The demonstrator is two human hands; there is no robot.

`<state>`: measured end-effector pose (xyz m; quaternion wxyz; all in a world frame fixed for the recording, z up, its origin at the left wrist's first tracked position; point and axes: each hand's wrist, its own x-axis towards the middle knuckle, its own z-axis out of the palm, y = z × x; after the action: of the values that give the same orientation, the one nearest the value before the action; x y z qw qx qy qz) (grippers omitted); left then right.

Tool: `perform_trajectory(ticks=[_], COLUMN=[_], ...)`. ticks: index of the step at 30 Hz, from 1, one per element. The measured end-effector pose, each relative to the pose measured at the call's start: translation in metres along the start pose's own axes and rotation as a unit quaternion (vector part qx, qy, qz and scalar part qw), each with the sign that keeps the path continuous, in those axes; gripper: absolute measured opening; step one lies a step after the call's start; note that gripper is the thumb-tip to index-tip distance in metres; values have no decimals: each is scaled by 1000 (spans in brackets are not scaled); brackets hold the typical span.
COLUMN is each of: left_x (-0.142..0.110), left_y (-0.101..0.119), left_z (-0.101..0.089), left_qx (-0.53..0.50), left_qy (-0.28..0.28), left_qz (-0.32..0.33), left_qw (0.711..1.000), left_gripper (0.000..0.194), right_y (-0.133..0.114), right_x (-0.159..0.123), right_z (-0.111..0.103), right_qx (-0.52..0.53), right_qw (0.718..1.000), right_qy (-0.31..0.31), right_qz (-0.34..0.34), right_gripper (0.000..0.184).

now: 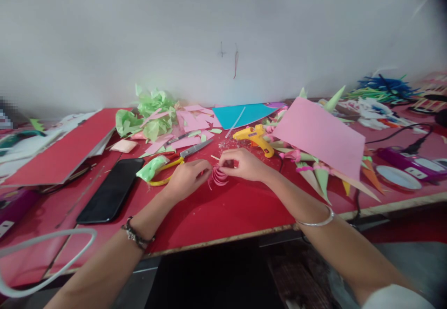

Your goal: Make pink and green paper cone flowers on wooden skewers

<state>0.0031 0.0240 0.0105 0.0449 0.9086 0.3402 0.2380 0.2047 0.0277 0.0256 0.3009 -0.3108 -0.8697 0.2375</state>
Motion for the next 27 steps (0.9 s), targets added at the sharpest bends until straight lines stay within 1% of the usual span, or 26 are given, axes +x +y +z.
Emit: perform_trajectory(ticks=[2, 6, 8, 14, 20, 27], left_x=[0, -1, -1, -1, -1, -1], left_y=[0, 0, 2, 3, 2, 2], left_z=[1, 2, 1, 0, 1, 2], left_qx=[2, 0, 2, 5, -10, -26], left_qy=[13, 57, 65, 55, 48, 44], left_qz=[-1, -13, -19, -25, -9, 17], left_qw=[1000, 998, 998, 998, 999, 999], left_gripper=[13, 12, 11, 8, 6, 7], right_y=[0, 1, 1, -1, -3, -4], right_x=[0, 0, 1, 0, 0, 0], right_z=[1, 2, 3, 4, 4, 5], right_qx=[-4, -14, -19, -13, -13, -7], right_qw=[1000, 1000, 999, 999, 999, 998], right_qy=[4, 23, 32, 44, 35, 41], right_qz=[-6, -12, -15, -20, -27, -44], right_gripper=[9, 9, 8, 10, 12, 10])
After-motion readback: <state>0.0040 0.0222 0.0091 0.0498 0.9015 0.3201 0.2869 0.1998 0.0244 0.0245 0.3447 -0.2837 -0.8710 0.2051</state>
